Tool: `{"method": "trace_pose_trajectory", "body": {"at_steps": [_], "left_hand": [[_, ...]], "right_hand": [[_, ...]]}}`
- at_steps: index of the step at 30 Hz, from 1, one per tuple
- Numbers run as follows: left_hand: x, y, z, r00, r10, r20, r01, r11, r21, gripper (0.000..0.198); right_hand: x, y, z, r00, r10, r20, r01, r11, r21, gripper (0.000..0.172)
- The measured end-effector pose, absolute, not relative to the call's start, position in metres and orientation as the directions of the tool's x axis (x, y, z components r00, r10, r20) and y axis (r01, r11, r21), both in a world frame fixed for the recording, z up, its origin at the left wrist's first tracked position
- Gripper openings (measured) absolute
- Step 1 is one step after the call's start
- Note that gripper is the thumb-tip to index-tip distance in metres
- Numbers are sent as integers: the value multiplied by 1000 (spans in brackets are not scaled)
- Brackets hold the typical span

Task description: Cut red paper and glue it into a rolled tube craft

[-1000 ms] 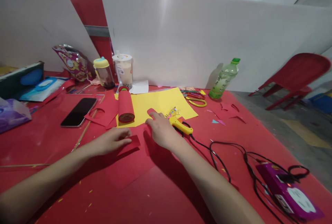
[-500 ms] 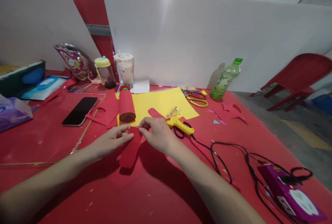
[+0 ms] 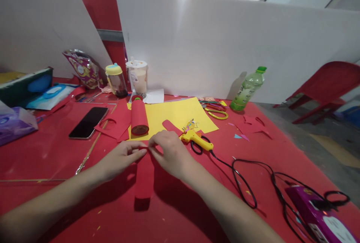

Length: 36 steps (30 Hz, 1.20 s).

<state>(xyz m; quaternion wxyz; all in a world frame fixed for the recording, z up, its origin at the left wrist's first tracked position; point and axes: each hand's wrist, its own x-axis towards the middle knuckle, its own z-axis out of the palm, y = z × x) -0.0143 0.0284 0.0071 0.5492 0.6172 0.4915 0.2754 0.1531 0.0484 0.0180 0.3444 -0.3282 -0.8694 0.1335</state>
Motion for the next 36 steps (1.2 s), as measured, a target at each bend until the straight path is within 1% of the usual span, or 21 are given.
{"method": "trace_pose_trajectory", "body": {"at_steps": [3, 6, 8, 10, 13, 16, 19, 21, 23, 25, 27, 29, 32, 36], "left_hand": [[-15, 29, 6, 355, 909, -217, 259, 127, 958, 25], [-15, 30, 6, 352, 911, -216, 232, 138, 963, 23], [-14, 30, 7, 357, 915, -190, 183, 131, 974, 25], [-13, 30, 8, 352, 920, -175, 108, 145, 983, 31], [-11, 29, 9, 343, 912, -225, 11, 235, 972, 35], [-10, 28, 11, 345, 894, -287, -22, 313, 949, 34], [-11, 29, 11, 352, 890, -290, -8, 313, 950, 31], [-13, 29, 10, 358, 898, -256, 35, 261, 965, 25], [-15, 30, 7, 346, 918, -193, 105, 167, 980, 18], [-16, 31, 5, 312, 940, -136, 164, 87, 983, 16], [-16, 32, 5, 277, 956, -100, 183, 50, 982, 15], [-16, 33, 5, 257, 963, -83, 169, 40, 985, 14], [-16, 33, 7, 243, 967, -75, 138, 42, 990, 14], [-17, 32, 8, 209, 978, -20, 186, -20, 982, 12]], "right_hand": [[153, 50, 13, -577, 564, 591, 489, 818, -302, 11], [153, 50, 12, -605, 497, 623, 509, 842, -177, 16], [153, 50, 13, -625, 456, 633, 509, 853, -113, 19], [153, 49, 15, -642, 415, 644, 500, 864, -58, 20], [154, 48, 16, -660, 384, 645, 495, 869, -11, 22], [155, 48, 14, -673, 368, 641, 486, 874, 8, 25], [153, 49, 12, -678, 363, 639, 477, 879, 6, 26], [152, 49, 10, -660, 382, 647, 484, 875, -23, 25], [152, 50, 8, -630, 414, 657, 490, 868, -77, 22], [152, 51, 7, -610, 442, 658, 485, 865, -130, 20], [152, 51, 7, -609, 454, 650, 478, 865, -155, 21], [153, 52, 8, -613, 452, 648, 478, 865, -152, 21], [154, 52, 8, -628, 421, 654, 476, 873, -104, 21], [153, 51, 8, -624, 382, 681, 472, 880, -61, 21]]}}
